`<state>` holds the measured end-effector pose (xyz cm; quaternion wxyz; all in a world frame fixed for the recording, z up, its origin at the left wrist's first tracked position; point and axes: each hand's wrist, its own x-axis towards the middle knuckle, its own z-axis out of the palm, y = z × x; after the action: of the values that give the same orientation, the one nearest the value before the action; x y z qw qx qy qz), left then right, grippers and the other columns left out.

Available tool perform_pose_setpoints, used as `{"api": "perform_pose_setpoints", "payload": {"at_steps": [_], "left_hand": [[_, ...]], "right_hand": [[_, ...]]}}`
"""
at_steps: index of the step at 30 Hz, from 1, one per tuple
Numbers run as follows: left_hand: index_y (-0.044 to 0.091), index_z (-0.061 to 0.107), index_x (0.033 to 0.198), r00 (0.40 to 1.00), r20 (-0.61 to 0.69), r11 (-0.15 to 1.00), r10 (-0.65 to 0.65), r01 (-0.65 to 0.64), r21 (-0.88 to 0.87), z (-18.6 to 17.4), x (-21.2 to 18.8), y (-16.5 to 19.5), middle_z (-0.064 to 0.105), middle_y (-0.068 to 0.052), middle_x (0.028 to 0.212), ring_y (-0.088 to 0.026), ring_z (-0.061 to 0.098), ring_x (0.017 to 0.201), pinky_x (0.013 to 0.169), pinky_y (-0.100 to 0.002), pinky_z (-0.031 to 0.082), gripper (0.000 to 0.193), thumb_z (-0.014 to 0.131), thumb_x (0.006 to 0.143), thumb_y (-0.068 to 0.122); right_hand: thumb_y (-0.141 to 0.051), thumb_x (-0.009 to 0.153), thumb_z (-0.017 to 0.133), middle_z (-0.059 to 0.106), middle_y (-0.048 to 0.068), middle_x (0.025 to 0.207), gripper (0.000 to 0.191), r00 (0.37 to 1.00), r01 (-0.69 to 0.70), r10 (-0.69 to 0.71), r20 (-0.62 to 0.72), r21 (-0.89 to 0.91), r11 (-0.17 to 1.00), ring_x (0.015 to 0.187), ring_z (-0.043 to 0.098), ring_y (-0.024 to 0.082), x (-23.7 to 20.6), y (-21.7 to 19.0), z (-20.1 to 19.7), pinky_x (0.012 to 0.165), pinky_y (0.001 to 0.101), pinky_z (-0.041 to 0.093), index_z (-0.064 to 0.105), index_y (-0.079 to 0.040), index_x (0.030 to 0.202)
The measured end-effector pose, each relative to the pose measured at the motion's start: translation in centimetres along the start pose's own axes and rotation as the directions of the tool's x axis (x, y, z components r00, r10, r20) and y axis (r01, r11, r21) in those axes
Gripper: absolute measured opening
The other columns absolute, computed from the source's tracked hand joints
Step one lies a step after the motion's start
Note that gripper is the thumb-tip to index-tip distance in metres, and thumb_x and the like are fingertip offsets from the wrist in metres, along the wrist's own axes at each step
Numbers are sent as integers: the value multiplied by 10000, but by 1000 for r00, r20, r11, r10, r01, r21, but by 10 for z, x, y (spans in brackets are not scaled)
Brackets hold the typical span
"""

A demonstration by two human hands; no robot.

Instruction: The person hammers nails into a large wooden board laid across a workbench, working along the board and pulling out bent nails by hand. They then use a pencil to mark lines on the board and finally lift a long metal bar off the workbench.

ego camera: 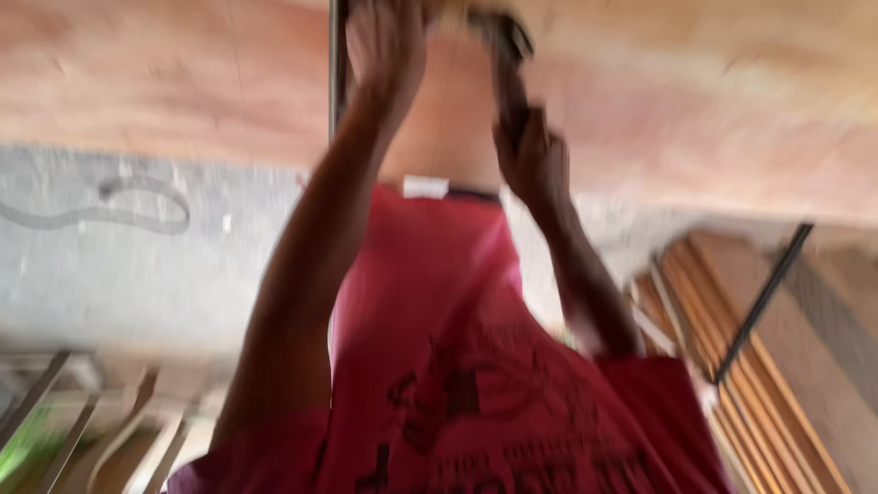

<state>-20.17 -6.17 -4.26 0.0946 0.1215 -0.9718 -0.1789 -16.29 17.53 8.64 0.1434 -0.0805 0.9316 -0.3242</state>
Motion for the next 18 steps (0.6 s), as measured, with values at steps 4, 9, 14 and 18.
{"api": "perform_pose_setpoints", "payload": {"at_steps": [4,9,14,18], "left_hand": [[-44,553,1185,994,95,999,-45,47,-16,-19,-12,4,624,-331,1060,-378,716,675,482,-447,570,612,820,764,311],[-47,384,1458,923,312,969,-227,245,-20,-32,-17,-1,548,-342,1324,-409,738,922,708,-422,664,551,703,1021,54],[-14,543,1264,994,-90,994,70,-62,92,-36,-26,30,612,-278,1134,-420,675,1030,743,-402,642,589,766,745,151],[50,710,1025,975,80,933,208,-173,-316,-16,-2,100,684,-136,1003,-308,685,971,734,-414,621,118,747,913,41]], "right_hand": [[-222,1057,721,603,182,684,308,992,-123,123,-1,66,990,542,591,316,-22,12,-29,514,446,471,545,23,1120],[-168,1024,704,658,118,738,267,959,-197,247,-140,302,933,607,656,198,-79,73,-59,534,342,528,567,53,1084],[-231,981,667,679,80,803,285,909,-278,397,-131,521,807,613,714,162,-112,133,-57,512,304,629,572,13,1095],[-294,1047,632,660,89,800,316,826,-365,562,-41,721,589,581,681,152,-125,158,-46,493,302,595,592,20,1047]]}}
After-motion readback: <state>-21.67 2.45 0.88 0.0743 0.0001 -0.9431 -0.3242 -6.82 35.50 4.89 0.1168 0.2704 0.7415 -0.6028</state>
